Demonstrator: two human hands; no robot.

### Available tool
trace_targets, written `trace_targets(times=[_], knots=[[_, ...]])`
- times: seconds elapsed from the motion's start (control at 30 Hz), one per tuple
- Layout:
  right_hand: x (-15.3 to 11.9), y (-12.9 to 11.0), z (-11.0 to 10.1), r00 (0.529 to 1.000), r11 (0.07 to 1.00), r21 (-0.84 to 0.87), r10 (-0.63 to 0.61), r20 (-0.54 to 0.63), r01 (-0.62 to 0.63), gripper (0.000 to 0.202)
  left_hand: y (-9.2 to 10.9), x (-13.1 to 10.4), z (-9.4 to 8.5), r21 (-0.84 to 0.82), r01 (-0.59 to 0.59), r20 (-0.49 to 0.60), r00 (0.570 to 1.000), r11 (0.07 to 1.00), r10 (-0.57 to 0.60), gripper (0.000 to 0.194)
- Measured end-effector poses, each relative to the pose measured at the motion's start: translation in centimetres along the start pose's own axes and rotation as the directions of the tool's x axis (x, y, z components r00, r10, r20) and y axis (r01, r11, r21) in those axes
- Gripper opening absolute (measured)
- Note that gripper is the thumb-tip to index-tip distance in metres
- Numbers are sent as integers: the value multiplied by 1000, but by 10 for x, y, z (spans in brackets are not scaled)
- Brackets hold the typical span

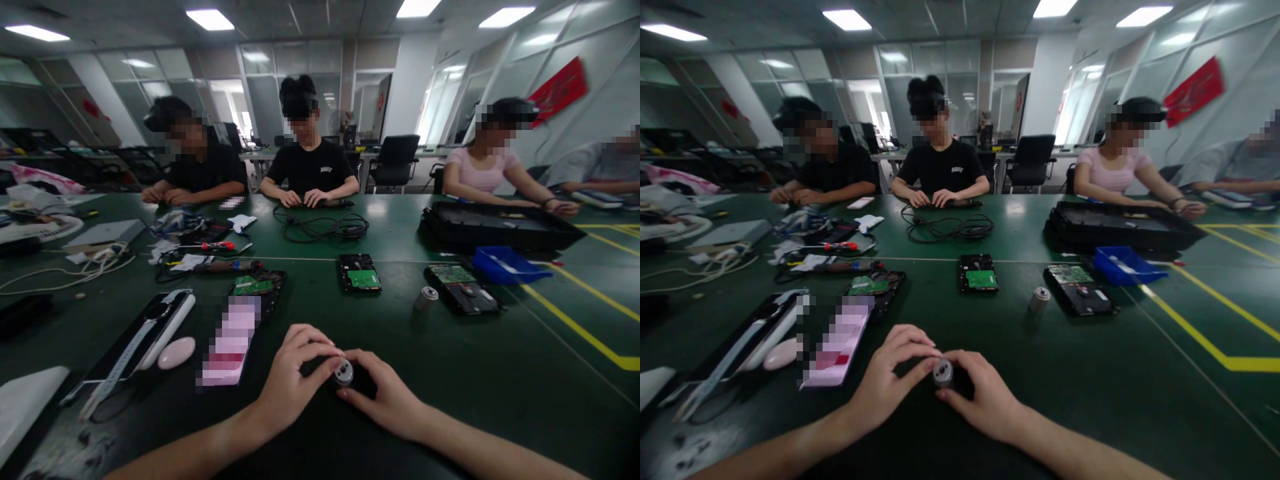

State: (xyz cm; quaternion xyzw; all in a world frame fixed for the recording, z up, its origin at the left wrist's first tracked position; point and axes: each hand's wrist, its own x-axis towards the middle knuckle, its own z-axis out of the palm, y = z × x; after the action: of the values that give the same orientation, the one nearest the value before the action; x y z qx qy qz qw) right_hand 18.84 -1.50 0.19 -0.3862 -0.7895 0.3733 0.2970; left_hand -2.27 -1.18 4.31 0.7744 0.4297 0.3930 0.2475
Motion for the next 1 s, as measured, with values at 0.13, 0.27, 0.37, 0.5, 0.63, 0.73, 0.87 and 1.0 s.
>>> trace_targets(times=[0.13, 0.27, 0.37, 0.5, 0.63, 0.73, 0.87, 1.0], knots=[[1, -3, -3, 1000, 1000, 11, 5, 11, -5, 40, -25, -17, -19, 175, 53, -56, 997, 983, -44, 18], [0, -3, -3, 999, 1000, 2, 24, 21, -24, 40, -49, -40, -26, 319, 109, -12, 994, 942, -110, 18], [-1, -3, -3, 999, 1000, 1, 30, 20, -30, 40, -54, -47, -24, 377, 90, 13, 995, 922, -102, 19], [0, -4, -3, 999, 999, -4, 36, 27, -36, 40, -54, -47, -22, 358, 100, -11, 995, 928, -103, 33], [0, -5, -3, 999, 999, -8, 35, 31, -35, 40, -54, -48, -22, 324, 134, -11, 990, 937, -138, 32], [-1, -5, -4, 999, 1000, -5, 29, 22, -29, 41, -49, -43, -21, 292, 168, -36, 986, 942, -165, 20], [-1, -6, -3, 1000, 1000, -2, 3, 13, -3, 39, -25, -26, -17, 163, 109, -76, 992, 981, -98, 16], [-1, -5, -2, 1000, 1000, -8, -13, -8, 13, 39, 2, -11, -6, 41, 24, -23, 999, 999, -23, 16]])
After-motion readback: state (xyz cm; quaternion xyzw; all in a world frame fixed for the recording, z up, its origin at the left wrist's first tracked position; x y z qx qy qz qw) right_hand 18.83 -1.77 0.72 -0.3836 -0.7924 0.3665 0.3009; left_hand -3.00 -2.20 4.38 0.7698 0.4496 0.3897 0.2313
